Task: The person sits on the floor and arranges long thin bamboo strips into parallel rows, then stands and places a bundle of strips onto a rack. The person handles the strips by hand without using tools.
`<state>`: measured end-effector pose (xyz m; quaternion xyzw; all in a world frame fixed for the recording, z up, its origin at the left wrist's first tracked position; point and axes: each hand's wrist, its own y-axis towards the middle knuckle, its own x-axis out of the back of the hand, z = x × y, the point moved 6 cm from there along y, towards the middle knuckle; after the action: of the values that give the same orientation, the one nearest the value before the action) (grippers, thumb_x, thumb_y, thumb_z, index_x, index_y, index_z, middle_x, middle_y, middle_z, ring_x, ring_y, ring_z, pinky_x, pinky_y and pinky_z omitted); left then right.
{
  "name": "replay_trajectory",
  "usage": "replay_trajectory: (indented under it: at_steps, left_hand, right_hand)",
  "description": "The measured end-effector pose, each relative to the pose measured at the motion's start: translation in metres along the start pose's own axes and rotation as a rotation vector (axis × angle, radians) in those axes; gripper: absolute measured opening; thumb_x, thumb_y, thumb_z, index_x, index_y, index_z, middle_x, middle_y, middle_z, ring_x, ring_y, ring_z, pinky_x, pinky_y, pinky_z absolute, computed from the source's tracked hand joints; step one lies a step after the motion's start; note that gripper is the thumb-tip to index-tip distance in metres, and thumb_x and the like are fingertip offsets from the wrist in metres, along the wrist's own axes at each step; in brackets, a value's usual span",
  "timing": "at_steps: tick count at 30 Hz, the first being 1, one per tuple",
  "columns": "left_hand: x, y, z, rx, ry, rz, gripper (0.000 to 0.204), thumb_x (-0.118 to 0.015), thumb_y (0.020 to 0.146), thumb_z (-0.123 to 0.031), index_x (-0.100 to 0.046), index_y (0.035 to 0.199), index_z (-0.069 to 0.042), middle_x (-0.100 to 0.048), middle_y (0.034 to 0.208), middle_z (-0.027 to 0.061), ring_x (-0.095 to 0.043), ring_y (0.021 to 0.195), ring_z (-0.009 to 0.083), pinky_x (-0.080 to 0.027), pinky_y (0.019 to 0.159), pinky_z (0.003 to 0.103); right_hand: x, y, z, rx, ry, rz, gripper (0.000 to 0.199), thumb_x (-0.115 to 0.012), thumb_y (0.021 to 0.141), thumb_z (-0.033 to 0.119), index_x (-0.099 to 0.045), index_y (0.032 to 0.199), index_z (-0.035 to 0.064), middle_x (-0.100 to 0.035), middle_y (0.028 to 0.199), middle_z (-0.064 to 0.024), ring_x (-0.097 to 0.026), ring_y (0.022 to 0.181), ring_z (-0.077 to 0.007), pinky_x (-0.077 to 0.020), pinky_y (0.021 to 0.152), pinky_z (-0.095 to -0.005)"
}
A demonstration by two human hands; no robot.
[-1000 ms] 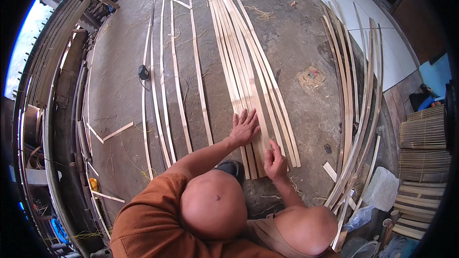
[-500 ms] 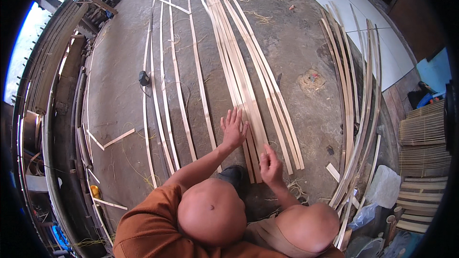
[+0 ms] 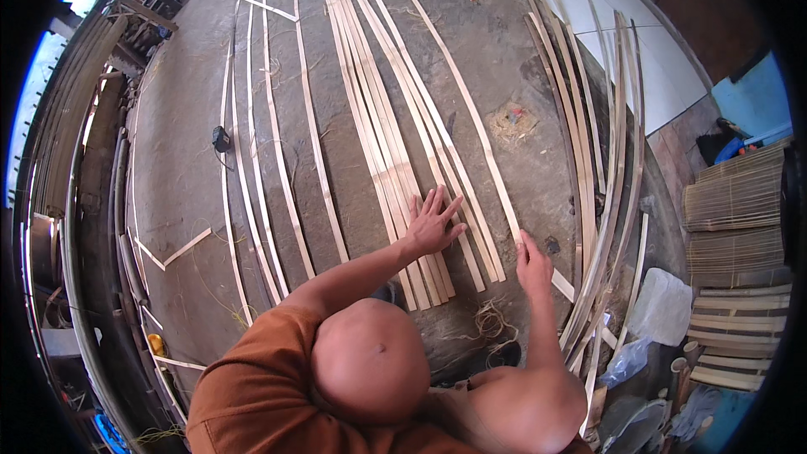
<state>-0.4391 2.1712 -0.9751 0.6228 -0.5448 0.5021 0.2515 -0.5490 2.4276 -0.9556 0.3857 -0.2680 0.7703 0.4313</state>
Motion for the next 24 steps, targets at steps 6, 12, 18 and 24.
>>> replay_trajectory:
  at_steps: [6,12,18,24]
  left_hand:
    - [-0.023,-0.007,0.014,0.042,0.012,-0.101,0.074,-0.045,0.102,-0.055,-0.021,0.163,-0.019,-0.008,0.169,0.0204,-0.010,0.156,0.0391,-0.001,0.122,0.064]
    - [-0.019,-0.009,0.006,0.112,0.040,-0.125,0.083,-0.048,0.101,-0.055,-0.016,0.162,-0.009,-0.013,0.168,0.0216,-0.008,0.157,0.0387,0.001,0.122,0.063]
    - [-0.020,-0.017,0.012,0.160,0.007,-0.183,0.087,-0.051,0.098,-0.057,-0.018,0.161,-0.005,-0.017,0.166,0.0226,-0.012,0.155,0.0408,-0.003,0.123,0.062]
    - [-0.019,-0.010,0.005,0.125,-0.040,-0.140,0.083,-0.052,0.099,-0.050,-0.020,0.159,-0.002,-0.019,0.166,0.0206,-0.011,0.155,0.0404,-0.004,0.123,0.060]
  right_hand:
    - [-0.025,-0.016,0.042,0.306,-0.047,-0.162,0.032,-0.066,0.095,0.031,-0.065,0.120,0.0121,-0.060,0.112,-0.0139,-0.058,0.108,-0.0361,-0.0484,0.093,-0.0468]
    - [-0.057,-0.013,0.040,0.182,-0.031,0.050,0.037,-0.065,0.094,0.031,-0.056,0.125,0.0103,-0.061,0.109,-0.0159,-0.061,0.104,-0.0391,-0.0499,0.087,-0.0497]
    - [-0.040,-0.005,0.052,0.119,0.164,0.183,0.036,-0.060,0.096,0.023,-0.056,0.129,0.0103,-0.070,0.104,-0.0221,-0.069,0.090,-0.0426,-0.0533,0.073,-0.0527]
    - [-0.036,-0.033,0.080,0.281,0.435,0.023,0.034,-0.054,0.101,0.019,-0.059,0.134,0.0108,-0.072,0.110,-0.0192,-0.071,0.094,-0.0403,-0.0570,0.073,-0.0477]
